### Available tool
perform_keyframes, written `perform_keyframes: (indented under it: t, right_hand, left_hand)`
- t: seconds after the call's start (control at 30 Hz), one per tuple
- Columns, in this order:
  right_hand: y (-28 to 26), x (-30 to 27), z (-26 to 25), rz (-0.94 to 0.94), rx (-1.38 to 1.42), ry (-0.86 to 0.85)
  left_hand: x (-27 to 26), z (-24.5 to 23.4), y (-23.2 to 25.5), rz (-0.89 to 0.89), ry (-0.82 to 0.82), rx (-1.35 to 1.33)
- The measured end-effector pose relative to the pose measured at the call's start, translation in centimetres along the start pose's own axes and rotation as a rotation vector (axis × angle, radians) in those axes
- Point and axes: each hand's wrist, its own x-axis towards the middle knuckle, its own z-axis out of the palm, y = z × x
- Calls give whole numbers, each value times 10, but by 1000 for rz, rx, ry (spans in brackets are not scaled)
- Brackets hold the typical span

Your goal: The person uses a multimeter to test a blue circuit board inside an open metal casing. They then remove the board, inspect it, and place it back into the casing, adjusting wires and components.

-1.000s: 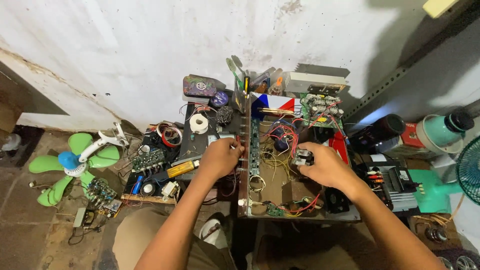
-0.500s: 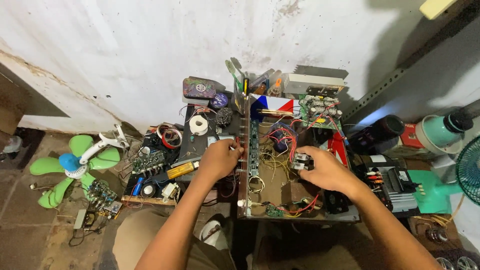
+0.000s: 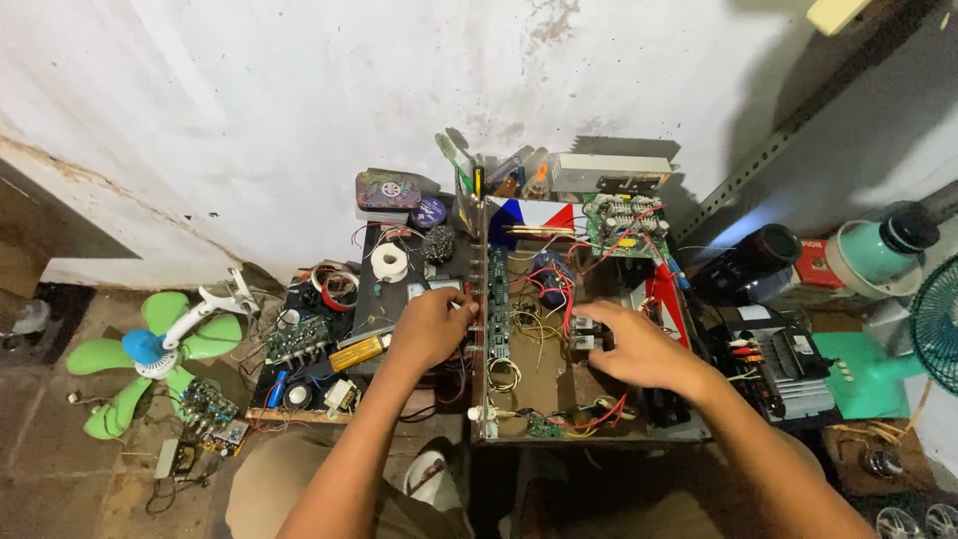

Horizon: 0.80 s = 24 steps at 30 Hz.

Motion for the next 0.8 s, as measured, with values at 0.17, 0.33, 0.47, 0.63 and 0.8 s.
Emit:
perform_keyframes:
  t: [0.17, 0.33, 0.47, 0.63, 0.8]
  right_hand:
    - [8, 4, 2, 4, -2, -27]
    - [7, 1, 3, -2, 10, -25]
    - [-2, 1, -2, 14, -9, -66]
    - [-15, 0, -8, 76, -53, -106]
    - [-18, -1, -16, 137, -81, -174]
  left_hand:
    - [6, 5, -10, 13, 39, -43]
    - [-15, -1, 30, 237, 353, 140]
    - [-11, 28, 56, 796, 217, 304]
    - [-29, 36, 101, 695, -203, 537]
    - [-8, 54, 90, 662, -286, 678]
